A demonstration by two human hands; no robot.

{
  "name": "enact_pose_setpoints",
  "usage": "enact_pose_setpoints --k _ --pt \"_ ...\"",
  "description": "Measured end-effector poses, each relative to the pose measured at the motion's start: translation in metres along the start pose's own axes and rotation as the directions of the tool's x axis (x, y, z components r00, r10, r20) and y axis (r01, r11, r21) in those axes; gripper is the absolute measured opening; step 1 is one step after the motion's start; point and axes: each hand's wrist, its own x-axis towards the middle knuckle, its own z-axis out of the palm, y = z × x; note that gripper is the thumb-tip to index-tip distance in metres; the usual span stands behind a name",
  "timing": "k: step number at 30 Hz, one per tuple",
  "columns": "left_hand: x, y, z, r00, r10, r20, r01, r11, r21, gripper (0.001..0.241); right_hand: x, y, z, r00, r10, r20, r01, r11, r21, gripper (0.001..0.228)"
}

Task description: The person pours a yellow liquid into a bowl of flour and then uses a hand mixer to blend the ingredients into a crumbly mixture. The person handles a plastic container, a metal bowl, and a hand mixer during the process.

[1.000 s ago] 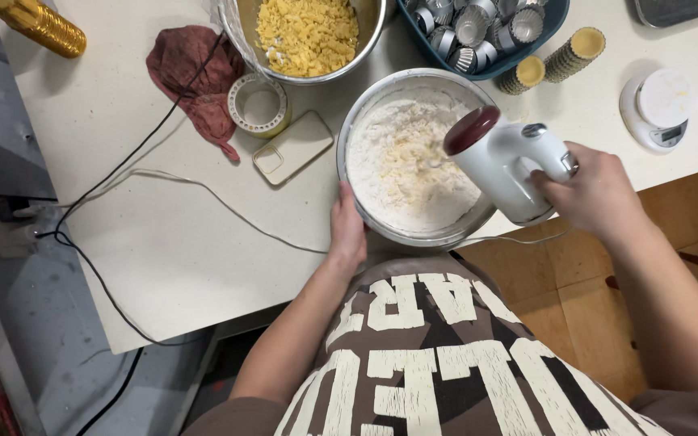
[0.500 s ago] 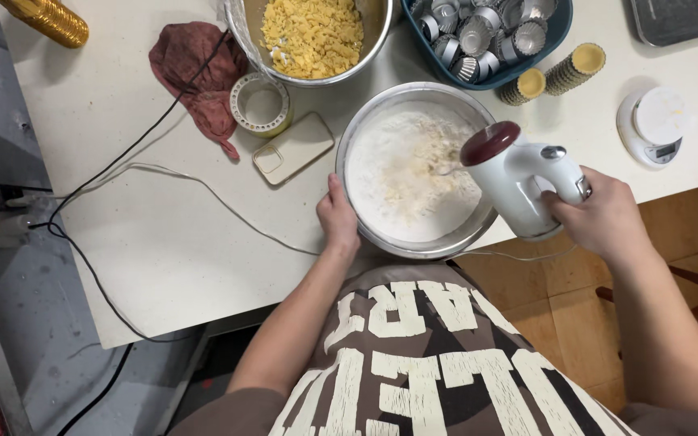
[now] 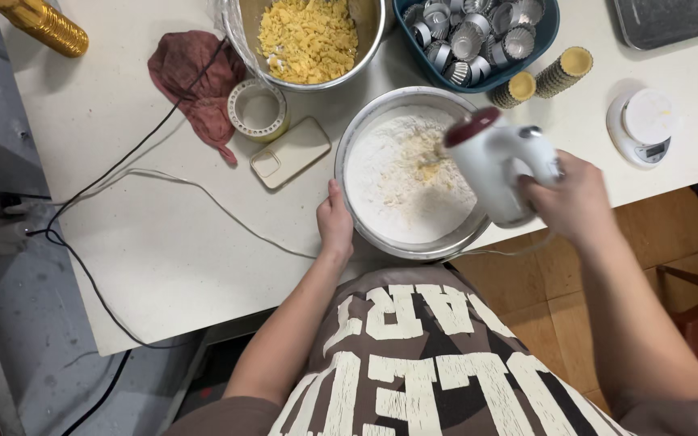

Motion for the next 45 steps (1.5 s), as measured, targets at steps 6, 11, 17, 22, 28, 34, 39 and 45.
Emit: enact_pose_setpoints --k 6,11,17,22,28,34,39,45 --pt "0.017 -0.022 -0.017 1.0 0.001 0.025 -0.006 0.985 0.171 0.067 -0.007 -0.021 0.037 0.936 -0.261 0.238 0.284 0.956 -0.067 0.025" --pt "0.035 -0.043 -0.03 0.99 -0.103 0.098 0.048 0.89 0.453 0.08 0.006 -0.001 -0.005 0.952 -0.008 0.307 0.104 0.948 -0.299 0.032" --pt "0.026 -0.042 -0.027 0.97 -0.074 0.232 0.01 0.964 0.266 0.069 0.042 0.045 0.048 0.964 -0.265 0.012 0.257 0.922 -0.29 0.034" --pt "0.02 -0.017 -0.03 0.956 -0.113 0.272 0.036 0.961 0.274 0.069 0.053 0.06 0.04 0.944 -0.25 0.215 0.299 0.925 -0.233 0.038" --pt "0.01 -0.003 -0.025 0.957 -0.135 0.258 0.062 0.96 0.274 0.059 0.06 0.055 0.047 0.98 -0.194 0.054 0.2 0.908 -0.369 0.034" --pt "0.022 0.004 -0.033 0.958 -0.063 0.28 -0.011 0.967 0.255 0.038 0.051 0.073 0.037 0.974 -0.079 0.212 0.131 0.961 -0.245 0.033" --pt "0.029 -0.019 -0.021 0.966 0.026 0.256 -0.084 0.972 0.221 0.027 0.049 0.049 0.035 0.972 -0.232 0.033 0.23 0.918 -0.324 0.035" --pt "0.04 -0.052 -0.025 0.965 0.152 0.211 -0.2 0.953 0.228 0.03 0.024 0.028 0.053 0.886 -0.387 0.254 0.426 0.897 -0.12 0.029"
